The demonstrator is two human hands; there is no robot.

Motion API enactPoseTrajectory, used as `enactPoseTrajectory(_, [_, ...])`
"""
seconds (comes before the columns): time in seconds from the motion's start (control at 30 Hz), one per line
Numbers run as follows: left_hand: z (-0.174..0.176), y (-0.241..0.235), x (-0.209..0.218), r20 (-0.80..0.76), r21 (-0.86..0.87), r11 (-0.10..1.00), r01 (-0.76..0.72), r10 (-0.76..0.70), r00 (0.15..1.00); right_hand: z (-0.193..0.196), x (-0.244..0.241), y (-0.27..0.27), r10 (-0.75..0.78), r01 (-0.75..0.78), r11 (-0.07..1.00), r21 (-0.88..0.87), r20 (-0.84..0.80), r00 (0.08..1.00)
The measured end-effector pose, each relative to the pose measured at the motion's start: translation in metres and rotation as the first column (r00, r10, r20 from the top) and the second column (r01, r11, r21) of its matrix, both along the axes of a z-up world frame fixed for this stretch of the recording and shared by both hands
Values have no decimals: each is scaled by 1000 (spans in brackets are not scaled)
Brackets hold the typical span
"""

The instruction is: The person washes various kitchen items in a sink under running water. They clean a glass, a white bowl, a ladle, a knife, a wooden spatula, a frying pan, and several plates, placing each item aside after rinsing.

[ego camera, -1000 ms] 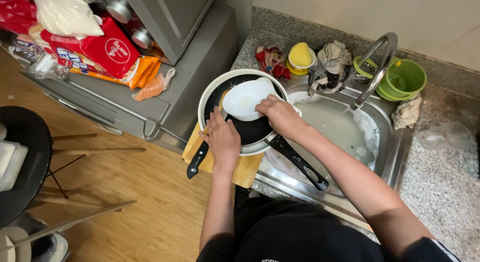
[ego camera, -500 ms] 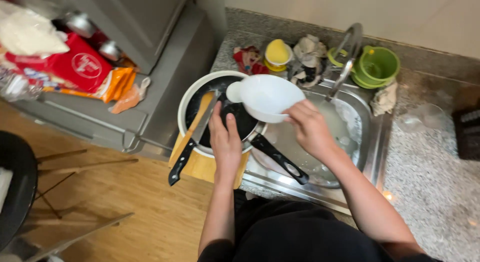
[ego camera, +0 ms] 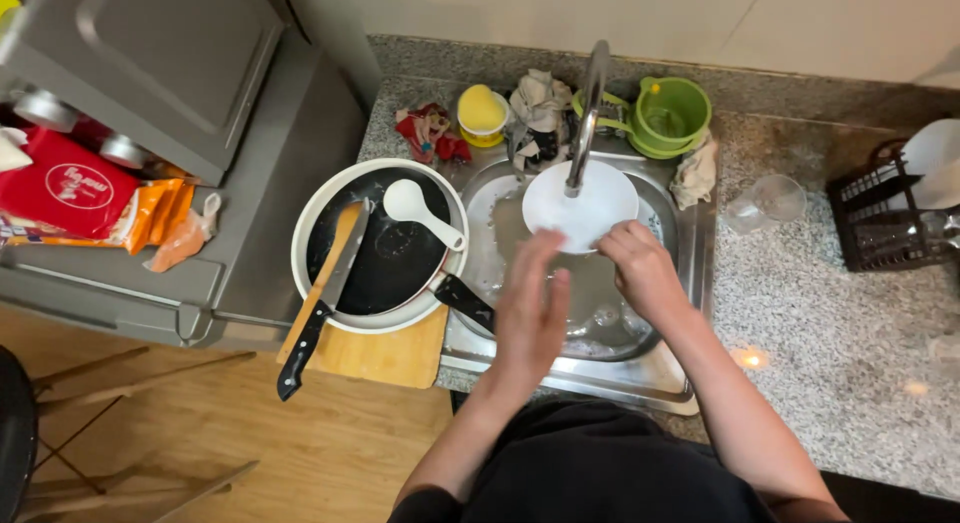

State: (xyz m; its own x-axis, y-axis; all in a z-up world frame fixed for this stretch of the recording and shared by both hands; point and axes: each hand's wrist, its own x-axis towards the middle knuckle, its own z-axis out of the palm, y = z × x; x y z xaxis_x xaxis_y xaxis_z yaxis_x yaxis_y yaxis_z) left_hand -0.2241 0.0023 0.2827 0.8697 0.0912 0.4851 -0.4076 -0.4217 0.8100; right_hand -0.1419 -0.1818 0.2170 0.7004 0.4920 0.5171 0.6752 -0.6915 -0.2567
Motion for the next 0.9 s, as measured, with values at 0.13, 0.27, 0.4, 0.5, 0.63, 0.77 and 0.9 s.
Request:
enactPoseTrajectory(0.13, [-18, -32, 2, -34, 6, 971, 239, -238, 971, 1, 8, -17, 1, 2, 999, -52, 57, 998])
enactPoseTrajectory(0.27, [-44, -56, 12, -80, 332, 938, 103, -80, 994, 8, 26, -30, 62, -83, 989, -121, -168, 984])
enactPoseTrajectory(0.4, [-54, -77, 17, -122, 515, 857, -21, 98, 988, 20, 55, -37, 131, -258, 953, -157, -554, 822])
enactPoseTrajectory(0.5, [-69, -79, 32, -154, 270, 963, -20, 64, 986, -14, 93, -42, 164, -245, 969, -16, -700, 695])
enactPoseTrajectory(0.63, [-74, -66, 54, -303, -45, 992, -122, 103, 947, -33, 141, -25, 231, -150, 972, 178, -829, 510])
enactPoseTrajectory(0.77, [-119, -53, 93, -575, -452, 791, -412, 94, 813, -42, 163, -5, 310, 136, 919, 371, -890, 335])
enactPoseTrajectory(0.9, [-195, -40, 128, -506, -772, 535, -344, -190, 841, -123, 209, 5, 176, 228, 910, 346, -822, 542])
